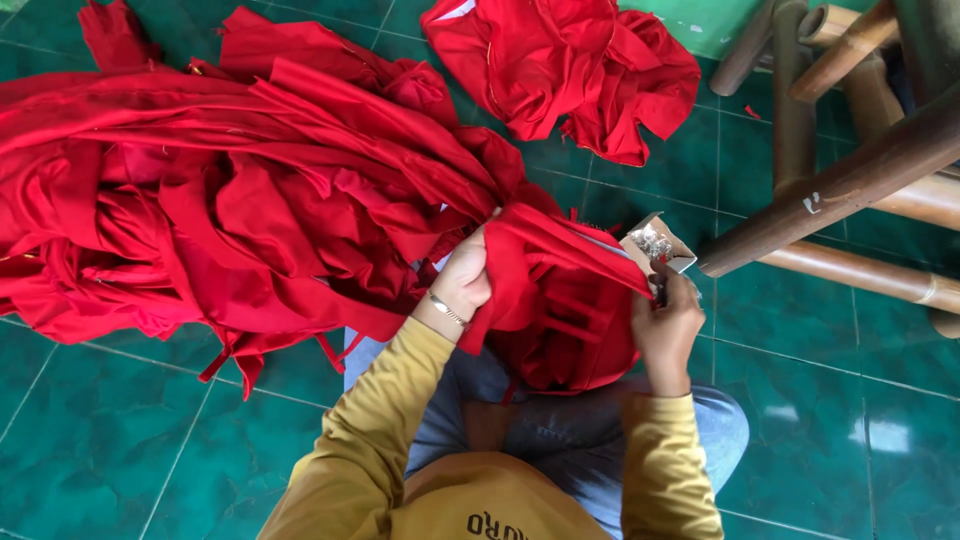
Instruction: Trimming excess threads and fabric from red garment components using small snips
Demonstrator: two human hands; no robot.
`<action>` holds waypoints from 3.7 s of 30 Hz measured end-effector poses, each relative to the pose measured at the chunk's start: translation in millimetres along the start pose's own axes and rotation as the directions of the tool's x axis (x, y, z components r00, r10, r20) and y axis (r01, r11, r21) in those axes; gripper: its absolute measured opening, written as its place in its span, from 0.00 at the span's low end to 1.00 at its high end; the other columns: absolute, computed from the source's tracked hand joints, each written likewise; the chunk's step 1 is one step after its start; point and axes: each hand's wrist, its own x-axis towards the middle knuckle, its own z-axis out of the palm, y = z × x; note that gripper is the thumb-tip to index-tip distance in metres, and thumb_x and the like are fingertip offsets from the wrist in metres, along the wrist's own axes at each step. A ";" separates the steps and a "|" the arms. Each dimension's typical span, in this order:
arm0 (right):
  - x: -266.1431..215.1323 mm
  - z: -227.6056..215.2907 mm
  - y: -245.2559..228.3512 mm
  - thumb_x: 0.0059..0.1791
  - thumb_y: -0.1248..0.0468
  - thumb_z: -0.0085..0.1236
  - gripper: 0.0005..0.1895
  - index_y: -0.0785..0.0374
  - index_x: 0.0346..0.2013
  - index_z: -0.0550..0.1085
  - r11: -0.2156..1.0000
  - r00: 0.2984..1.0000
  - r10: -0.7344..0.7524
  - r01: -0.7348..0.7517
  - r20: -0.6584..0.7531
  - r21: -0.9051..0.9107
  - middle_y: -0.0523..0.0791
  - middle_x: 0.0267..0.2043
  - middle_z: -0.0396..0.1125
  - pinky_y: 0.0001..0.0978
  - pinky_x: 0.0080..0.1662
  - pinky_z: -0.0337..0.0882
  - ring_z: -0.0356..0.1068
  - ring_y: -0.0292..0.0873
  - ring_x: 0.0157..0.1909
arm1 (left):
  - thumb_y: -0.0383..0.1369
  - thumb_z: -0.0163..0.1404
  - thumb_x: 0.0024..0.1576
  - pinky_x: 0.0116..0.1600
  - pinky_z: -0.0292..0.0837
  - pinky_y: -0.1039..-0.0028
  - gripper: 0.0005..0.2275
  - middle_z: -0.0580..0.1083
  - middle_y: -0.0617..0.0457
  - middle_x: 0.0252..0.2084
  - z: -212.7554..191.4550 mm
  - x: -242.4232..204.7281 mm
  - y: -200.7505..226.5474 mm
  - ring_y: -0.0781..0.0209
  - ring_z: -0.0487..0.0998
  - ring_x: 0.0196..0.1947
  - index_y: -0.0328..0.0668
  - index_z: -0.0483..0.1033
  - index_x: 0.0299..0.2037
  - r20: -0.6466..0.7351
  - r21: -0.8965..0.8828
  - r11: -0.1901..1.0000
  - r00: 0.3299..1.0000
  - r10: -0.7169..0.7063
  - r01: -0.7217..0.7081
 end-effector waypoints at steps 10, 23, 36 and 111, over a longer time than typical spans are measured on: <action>62.6 -0.6 11.1 0.49 0.73 0.65 0.11 0.60 0.45 0.81 0.999 0.996 0.038 -0.036 -0.083 0.024 0.52 0.36 0.75 0.46 0.42 0.74 0.76 0.60 0.40 | 0.48 0.56 0.54 0.51 0.75 0.54 0.17 0.79 0.41 0.35 1.5 -47.6 65.9 0.38 0.80 0.46 0.39 0.79 0.36 0.169 0.848 0.526 0.974 -0.152 -0.065; 2.5 9.7 -69.6 0.49 0.76 0.66 0.23 0.79 0.57 0.70 0.936 0.989 -0.088 0.121 -0.115 0.330 0.62 0.55 0.66 0.51 0.39 0.77 0.76 0.67 0.38 | 0.30 0.54 0.62 0.47 0.80 0.45 0.11 0.79 0.34 0.47 -14.9 -32.4 21.8 0.40 0.84 0.42 0.36 0.79 0.51 0.311 -0.316 0.879 0.914 -0.260 0.358; -68.3 11.8 -93.1 0.44 0.61 0.73 0.08 0.56 0.35 0.81 0.965 0.969 -0.225 0.237 -0.103 0.116 0.42 0.28 0.73 0.35 0.30 0.72 0.72 0.45 0.27 | 0.32 0.56 0.61 0.46 0.81 0.49 0.10 0.80 0.36 0.43 16.2 -42.0 19.2 0.42 0.84 0.40 0.34 0.80 0.48 0.267 -0.364 0.838 0.908 -0.324 0.406; -80.4 25.8 -52.6 0.56 0.68 0.53 0.26 0.61 0.70 0.64 0.821 0.951 0.209 -0.298 0.230 0.487 0.54 0.53 0.72 0.46 0.53 0.76 0.74 0.49 0.51 | 0.23 0.66 0.44 0.51 0.68 0.73 0.19 0.76 0.58 0.40 41.2 -53.7 -12.1 0.65 0.75 0.43 0.45 0.73 0.44 -0.163 -0.051 0.997 0.986 0.040 -0.049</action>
